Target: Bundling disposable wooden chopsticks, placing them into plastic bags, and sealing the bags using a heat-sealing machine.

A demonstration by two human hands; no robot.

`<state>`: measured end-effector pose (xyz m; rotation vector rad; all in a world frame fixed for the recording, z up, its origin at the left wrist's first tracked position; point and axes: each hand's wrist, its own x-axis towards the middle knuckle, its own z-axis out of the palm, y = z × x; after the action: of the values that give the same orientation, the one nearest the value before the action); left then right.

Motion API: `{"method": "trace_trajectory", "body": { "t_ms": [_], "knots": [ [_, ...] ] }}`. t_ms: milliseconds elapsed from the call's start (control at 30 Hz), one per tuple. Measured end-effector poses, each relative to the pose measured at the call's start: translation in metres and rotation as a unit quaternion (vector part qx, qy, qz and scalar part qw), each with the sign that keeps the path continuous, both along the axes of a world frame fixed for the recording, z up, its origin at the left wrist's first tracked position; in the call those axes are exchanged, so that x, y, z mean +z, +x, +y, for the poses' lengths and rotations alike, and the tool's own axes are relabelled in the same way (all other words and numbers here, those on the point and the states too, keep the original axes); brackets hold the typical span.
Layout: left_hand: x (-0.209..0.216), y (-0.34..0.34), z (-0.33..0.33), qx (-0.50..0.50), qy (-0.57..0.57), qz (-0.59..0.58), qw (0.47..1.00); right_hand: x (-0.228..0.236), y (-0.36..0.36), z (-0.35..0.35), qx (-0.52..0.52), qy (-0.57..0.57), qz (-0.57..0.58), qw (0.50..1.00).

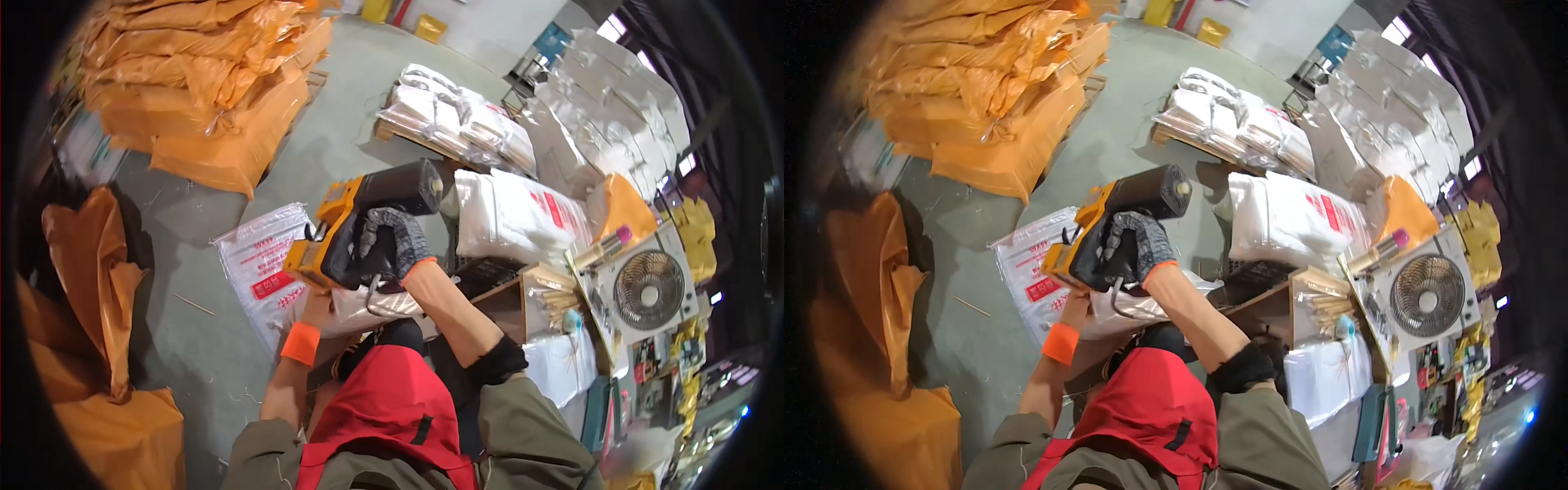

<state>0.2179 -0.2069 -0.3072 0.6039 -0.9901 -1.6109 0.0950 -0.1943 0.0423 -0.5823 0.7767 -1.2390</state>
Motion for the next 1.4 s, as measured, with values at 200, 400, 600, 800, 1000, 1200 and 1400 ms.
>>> {"method": "trace_trajectory", "body": {
  "t_ms": [200, 400, 600, 800, 1000, 1200, 1400],
  "knots": [
    [0.114, 0.027, 0.049, -0.017, -0.104, -0.227, 0.968, -0.042, -0.142, 0.045, -0.294, -0.24, 0.608, 0.697],
    [0.17, 0.035, 0.0, -0.029, 0.083, -0.343, 0.935, -0.098, -0.257, 0.09, -0.167, -0.164, 0.775, 0.586],
    [0.137, 0.063, 0.013, -0.219, 0.128, -0.536, 0.805, -0.296, -0.348, 0.112, 0.027, 0.092, 0.71, 0.698],
    [0.17, 0.023, 0.048, -0.276, 0.333, -0.517, 0.739, -0.39, -0.415, 0.139, 0.034, 0.285, 0.634, 0.718],
    [0.222, 0.036, 0.067, -0.149, 0.352, -0.658, 0.648, -0.165, -0.261, 0.072, 0.317, 0.114, 0.507, 0.794],
    [0.262, -0.073, -0.054, -0.064, 0.319, -0.545, 0.773, -0.226, -0.256, 0.034, 0.095, 0.14, 0.731, 0.662],
    [0.446, -0.16, -0.208, -0.083, 0.129, -0.545, 0.824, -0.083, -0.31, -0.067, -0.103, -0.024, 0.669, 0.736]
  ]
}}
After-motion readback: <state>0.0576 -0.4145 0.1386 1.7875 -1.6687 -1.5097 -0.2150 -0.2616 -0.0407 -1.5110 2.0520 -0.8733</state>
